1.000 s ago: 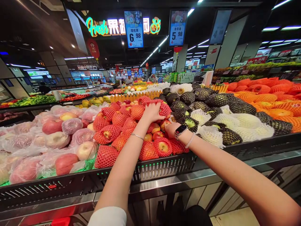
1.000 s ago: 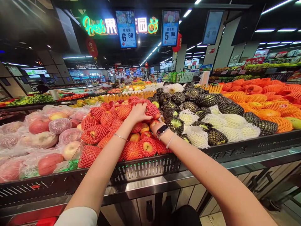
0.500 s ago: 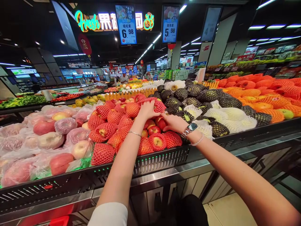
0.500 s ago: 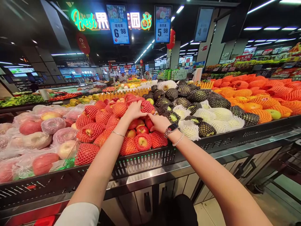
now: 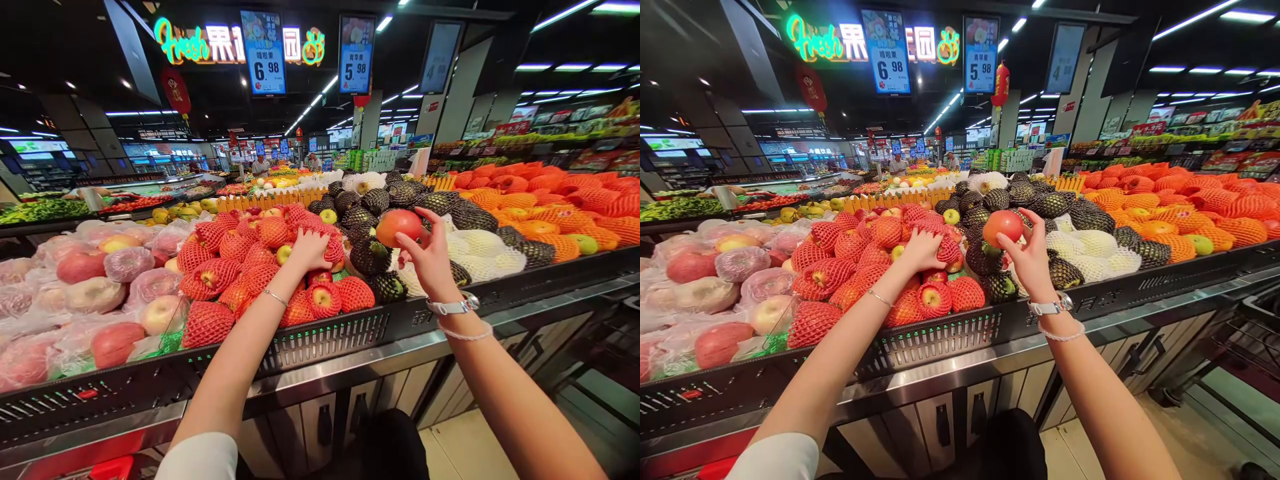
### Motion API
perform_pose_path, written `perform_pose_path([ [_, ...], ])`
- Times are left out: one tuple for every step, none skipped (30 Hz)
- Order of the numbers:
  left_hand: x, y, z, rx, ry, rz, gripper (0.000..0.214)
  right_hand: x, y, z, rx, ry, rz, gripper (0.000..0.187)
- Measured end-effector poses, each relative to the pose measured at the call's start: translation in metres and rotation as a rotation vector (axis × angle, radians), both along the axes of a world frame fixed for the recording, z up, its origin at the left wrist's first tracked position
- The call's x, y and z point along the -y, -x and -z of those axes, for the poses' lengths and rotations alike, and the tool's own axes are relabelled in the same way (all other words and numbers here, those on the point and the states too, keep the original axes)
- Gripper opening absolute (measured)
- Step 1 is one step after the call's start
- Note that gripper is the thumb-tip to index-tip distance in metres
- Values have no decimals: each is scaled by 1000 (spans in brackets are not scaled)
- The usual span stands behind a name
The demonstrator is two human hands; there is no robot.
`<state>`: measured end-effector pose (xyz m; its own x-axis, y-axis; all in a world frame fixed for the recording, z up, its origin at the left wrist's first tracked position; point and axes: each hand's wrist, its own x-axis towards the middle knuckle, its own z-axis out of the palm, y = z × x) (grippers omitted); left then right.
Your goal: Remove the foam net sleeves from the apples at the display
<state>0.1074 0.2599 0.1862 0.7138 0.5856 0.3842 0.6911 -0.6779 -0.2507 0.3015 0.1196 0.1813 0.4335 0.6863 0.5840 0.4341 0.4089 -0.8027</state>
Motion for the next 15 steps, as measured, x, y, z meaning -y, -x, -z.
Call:
perform_pose_path([
  [2, -1, 1, -9, -9, 10, 60, 4, -2, 2, -53, -31, 7, 73],
  [5, -1, 1, -18, -17, 24, 60, 7, -3, 4, -96, -61, 3, 73],
  [8, -2, 1, -27, -26, 39, 60, 10, -3, 5, -133, -89, -8, 73],
  [12, -2, 1, -38, -40, 61, 60, 13, -2, 7, -161, -111, -22, 74],
  [17, -2, 1, -49, -59, 87, 60, 15, -2, 9, -178, -128, -34, 74],
  [21, -2, 1, -57, -78, 113, 60, 17, -1, 11, -186, -138, -44, 73],
  [26, -2, 2, -62, -89, 139, 60, 17, 0, 13, -190, -142, -47, 73],
  [29, -2, 2, -66, -88, 166, 59, 18, 1, 16, -191, -140, -49, 72],
  [32, -1, 3, -68, -76, 187, 59, 17, 1, 19, -193, -136, -52, 72],
  [34, 0, 4, -68, -53, 202, 59, 16, 2, 22, -197, -129, -57, 72],
  [35, 1, 5, -65, -24, 208, 60, 15, 3, 25, -203, -120, -64, 72],
  [35, 1, 5, -62, 4, 209, 62, 14, 4, 29, -208, -108, -73, 72],
  [34, 1, 5, -57, 28, 206, 65, 13, 6, 32, -213, -94, -81, 73],
  [33, 1, 4, -48, 51, 200, 67, 13, 9, 35, -218, -79, -89, 73],
  [32, 1, 2, -32, 76, 195, 68, 13, 12, 38, -224, -62, -90, 73],
])
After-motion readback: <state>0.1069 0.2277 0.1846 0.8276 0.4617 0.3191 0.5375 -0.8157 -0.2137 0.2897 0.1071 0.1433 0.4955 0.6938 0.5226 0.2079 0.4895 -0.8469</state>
